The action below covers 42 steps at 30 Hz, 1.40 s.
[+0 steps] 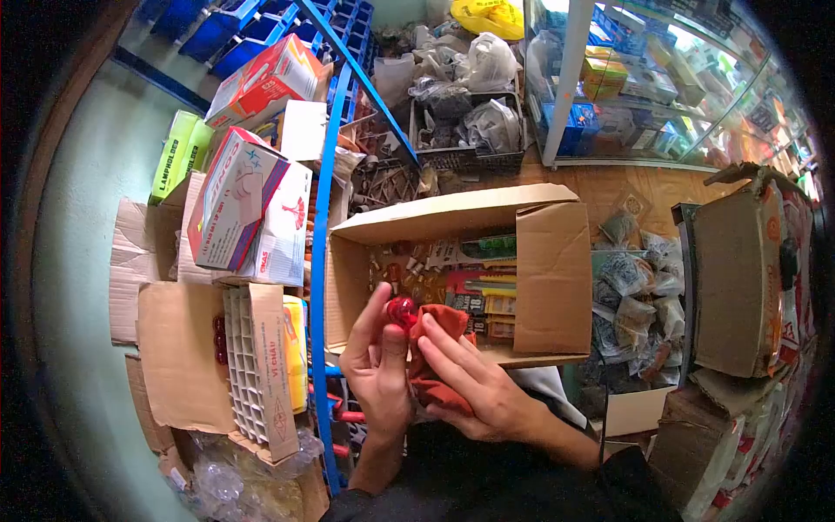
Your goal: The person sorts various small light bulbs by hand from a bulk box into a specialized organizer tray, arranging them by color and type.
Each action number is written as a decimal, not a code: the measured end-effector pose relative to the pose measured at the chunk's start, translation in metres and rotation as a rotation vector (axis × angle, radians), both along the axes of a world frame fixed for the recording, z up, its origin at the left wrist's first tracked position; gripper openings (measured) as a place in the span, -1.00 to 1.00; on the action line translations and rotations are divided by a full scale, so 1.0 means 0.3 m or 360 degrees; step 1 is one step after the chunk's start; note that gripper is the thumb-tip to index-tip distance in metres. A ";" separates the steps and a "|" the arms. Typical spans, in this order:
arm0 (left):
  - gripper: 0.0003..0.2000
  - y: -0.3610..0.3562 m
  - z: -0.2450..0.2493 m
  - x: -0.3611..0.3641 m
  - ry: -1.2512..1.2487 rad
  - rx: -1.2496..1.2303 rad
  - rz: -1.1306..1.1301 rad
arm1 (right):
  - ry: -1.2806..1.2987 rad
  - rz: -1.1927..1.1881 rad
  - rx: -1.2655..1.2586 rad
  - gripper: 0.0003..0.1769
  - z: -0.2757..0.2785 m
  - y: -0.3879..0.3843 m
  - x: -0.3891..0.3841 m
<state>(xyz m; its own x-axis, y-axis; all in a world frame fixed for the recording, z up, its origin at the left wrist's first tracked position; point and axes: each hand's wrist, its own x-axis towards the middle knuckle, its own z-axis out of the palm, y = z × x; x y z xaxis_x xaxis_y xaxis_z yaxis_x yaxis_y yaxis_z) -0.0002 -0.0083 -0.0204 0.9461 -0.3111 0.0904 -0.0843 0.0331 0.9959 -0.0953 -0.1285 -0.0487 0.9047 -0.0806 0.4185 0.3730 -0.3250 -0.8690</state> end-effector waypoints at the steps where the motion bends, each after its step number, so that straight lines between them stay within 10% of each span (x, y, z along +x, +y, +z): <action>1: -0.52 -0.001 0.000 0.002 0.0060 -0.0022 0.0028 | -0.0028 0.0007 -0.0039 -0.12 0.003 0.003 0.003; 42: -0.63 -0.005 0.022 -0.028 0.0001 0.0071 -0.0306 | 0.0014 0.0012 0.0233 -0.11 0.016 -0.062 0.002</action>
<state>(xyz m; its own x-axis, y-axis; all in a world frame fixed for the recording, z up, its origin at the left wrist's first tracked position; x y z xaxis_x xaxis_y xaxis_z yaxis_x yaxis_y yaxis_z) -0.0086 -0.0099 -0.0138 0.8689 -0.4897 0.0717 -0.0797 0.0044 0.9968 -0.0947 -0.1470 -0.0439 0.9091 -0.1333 0.3946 0.3669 -0.1920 -0.9102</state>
